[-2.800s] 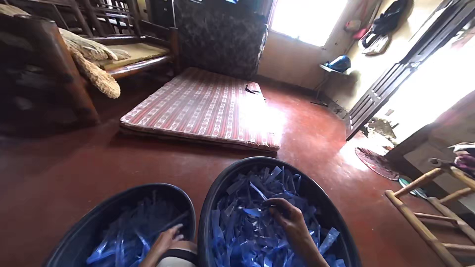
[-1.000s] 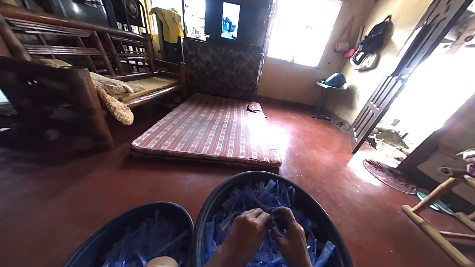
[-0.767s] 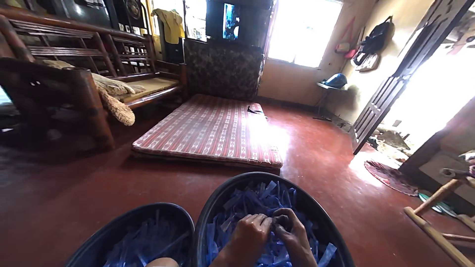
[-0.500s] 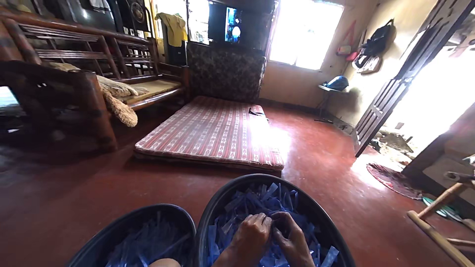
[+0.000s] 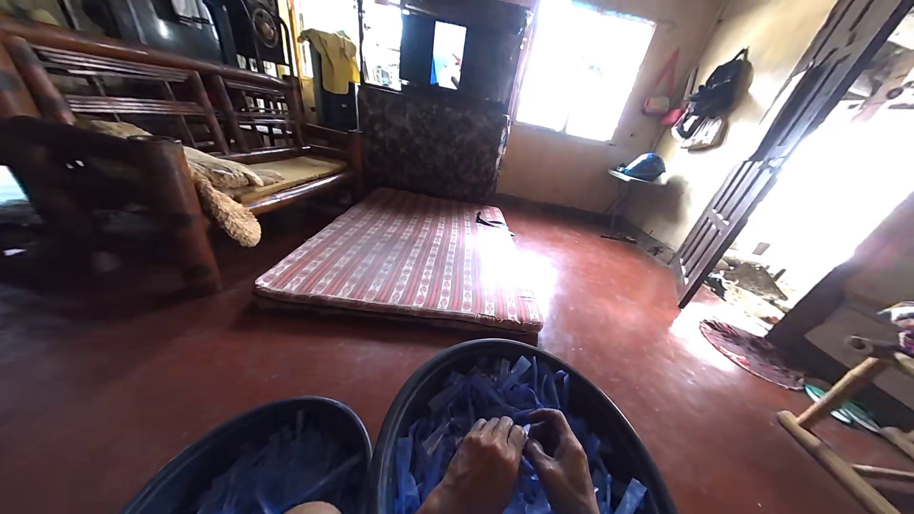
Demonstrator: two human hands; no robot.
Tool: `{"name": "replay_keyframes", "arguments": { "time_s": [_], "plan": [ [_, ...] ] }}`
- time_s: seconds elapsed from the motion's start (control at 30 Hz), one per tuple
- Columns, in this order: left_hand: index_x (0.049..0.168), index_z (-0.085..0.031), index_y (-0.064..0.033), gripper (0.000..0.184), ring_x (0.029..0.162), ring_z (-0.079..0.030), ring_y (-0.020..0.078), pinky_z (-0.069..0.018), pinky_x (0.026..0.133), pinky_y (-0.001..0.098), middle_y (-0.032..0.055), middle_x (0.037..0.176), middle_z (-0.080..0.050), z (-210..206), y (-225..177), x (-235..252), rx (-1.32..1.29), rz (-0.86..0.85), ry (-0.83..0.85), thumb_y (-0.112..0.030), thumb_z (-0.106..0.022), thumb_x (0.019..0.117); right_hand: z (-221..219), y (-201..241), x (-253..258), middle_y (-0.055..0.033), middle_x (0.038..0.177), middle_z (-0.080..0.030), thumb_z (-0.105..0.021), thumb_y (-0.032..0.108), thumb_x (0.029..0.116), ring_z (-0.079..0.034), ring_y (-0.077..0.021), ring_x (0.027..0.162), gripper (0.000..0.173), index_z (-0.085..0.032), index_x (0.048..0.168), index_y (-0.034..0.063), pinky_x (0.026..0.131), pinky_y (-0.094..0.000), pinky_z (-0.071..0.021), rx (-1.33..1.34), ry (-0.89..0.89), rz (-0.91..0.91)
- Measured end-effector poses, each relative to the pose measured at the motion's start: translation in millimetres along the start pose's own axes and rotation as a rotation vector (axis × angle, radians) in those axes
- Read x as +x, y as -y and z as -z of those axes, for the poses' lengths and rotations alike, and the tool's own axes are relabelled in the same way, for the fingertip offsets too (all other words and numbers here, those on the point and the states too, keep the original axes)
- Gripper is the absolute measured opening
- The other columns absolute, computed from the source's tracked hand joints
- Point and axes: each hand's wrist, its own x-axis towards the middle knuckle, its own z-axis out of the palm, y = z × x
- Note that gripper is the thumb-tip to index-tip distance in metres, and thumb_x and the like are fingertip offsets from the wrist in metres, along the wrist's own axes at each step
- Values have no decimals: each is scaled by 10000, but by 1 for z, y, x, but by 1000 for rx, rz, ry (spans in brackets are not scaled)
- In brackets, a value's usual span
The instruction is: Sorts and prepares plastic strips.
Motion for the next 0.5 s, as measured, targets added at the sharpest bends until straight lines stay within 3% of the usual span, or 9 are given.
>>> {"name": "replay_keyframes", "arguments": {
  "time_s": [0.1,0.17,0.3,0.5],
  "plan": [
    [957,-747,19,139,828,-751,300,-617,713,419,169,908,-735,3,8,0,-65,-12,22,-55,-706,847,-3,1,-3,-109,883,-701,-655,20,866,-671,-191,768,352,-623,1209,-48,734,-399,-554,-100,5,34],
    [933,-762,-21,122,837,-757,269,-614,706,402,140,926,-752,1,12,-1,-13,-61,-9,-80,-717,837,-3,0,-3,-101,859,-698,-666,33,863,-666,-183,743,343,-634,1195,-45,717,-388,-552,-130,-9,58],
    [848,-760,-63,52,776,-747,213,-600,680,352,88,875,-758,-4,14,-2,102,-109,-44,-66,-721,813,-3,-2,-2,-101,854,-686,-664,31,852,-657,-177,745,358,-634,1200,-46,716,-381,-548,-115,6,76],
    [809,-734,-34,77,728,-730,219,-592,662,345,97,793,-720,-4,9,0,108,-83,-59,-104,-705,826,-1,-4,2,-63,863,-674,-648,-2,830,-647,-104,740,372,-608,1198,-42,701,-307,-554,58,19,42]
  ]
}}
